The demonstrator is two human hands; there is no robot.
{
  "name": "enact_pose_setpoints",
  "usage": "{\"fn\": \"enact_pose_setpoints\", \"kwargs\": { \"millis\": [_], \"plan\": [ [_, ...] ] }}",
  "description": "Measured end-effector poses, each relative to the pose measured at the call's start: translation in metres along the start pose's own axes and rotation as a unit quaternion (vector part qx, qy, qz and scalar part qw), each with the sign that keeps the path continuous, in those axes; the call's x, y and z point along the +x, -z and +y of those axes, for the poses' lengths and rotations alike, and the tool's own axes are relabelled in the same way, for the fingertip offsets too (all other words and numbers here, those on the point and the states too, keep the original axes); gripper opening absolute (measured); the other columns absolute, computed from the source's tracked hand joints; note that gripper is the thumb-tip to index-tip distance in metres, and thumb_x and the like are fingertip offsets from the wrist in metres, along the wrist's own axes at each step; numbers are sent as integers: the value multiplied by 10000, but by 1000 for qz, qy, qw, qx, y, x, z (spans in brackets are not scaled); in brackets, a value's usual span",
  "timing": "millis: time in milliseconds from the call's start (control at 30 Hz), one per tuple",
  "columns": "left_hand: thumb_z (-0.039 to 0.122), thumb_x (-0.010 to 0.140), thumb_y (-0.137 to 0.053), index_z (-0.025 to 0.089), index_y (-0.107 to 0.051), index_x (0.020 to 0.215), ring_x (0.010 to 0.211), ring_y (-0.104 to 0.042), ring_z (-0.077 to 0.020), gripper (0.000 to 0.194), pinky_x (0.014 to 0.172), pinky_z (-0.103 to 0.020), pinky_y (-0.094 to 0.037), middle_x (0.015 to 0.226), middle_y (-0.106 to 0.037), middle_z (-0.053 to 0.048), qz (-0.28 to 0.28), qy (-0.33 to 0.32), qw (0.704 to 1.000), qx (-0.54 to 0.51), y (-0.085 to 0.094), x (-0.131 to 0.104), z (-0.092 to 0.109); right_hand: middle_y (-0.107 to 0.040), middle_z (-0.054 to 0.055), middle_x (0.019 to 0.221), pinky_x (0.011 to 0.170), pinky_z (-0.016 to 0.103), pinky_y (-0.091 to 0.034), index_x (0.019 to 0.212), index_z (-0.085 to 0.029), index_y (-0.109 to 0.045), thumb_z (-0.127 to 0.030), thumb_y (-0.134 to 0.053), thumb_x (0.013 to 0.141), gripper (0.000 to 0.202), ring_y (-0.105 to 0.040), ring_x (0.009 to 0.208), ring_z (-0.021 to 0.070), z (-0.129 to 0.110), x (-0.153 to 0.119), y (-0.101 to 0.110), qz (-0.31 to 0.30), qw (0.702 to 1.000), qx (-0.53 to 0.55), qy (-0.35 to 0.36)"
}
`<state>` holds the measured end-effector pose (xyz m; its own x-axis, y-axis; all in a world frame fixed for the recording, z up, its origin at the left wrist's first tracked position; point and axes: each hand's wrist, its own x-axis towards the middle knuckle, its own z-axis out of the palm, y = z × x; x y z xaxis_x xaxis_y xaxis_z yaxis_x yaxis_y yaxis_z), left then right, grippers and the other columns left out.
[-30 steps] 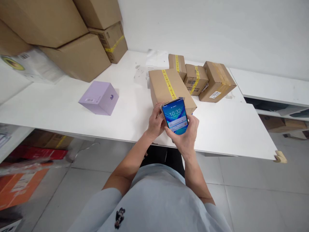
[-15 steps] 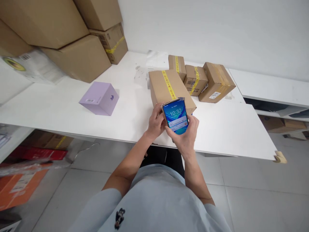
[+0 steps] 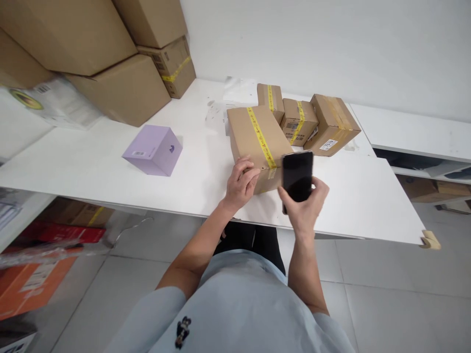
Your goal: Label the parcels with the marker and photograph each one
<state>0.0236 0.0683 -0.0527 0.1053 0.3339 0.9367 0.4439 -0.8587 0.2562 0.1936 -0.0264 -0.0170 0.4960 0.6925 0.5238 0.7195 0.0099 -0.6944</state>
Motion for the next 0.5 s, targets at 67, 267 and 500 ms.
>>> {"fn": "enact_pose_setpoints", "kwargs": {
  "millis": [67,267,500],
  "plan": [
    [199,984,-507,247,-587,1114,1249,-573,-218,160,1089,-480,-511,1100,-541,-56,1,3,1000,-8,0,0,0,-503,105,1163,952,460,-482,1130,-198,-485,-528,-796,636,671,-505,1153,283,17,8,10,13,997,-33,-68],
    [192,982,-511,236,-590,1107,1231,-577,-216,154,1073,-469,-524,1093,-532,-58,10,-4,1000,-19,-1,1,0,-478,173,1303,960,485,-481,1198,-182,-483,-537,-754,651,706,-531,1160,323,72,25,39,-33,945,-200,-255],
    [254,1010,-456,237,-600,1087,1240,-590,-216,164,1078,-463,-518,1075,-561,-61,-4,7,1000,2,-1,0,0,-481,304,1332,1043,571,-412,1269,-72,-503,-545,-748,669,802,-420,1279,466,131,28,51,-101,879,-338,-321]
  ]
}}
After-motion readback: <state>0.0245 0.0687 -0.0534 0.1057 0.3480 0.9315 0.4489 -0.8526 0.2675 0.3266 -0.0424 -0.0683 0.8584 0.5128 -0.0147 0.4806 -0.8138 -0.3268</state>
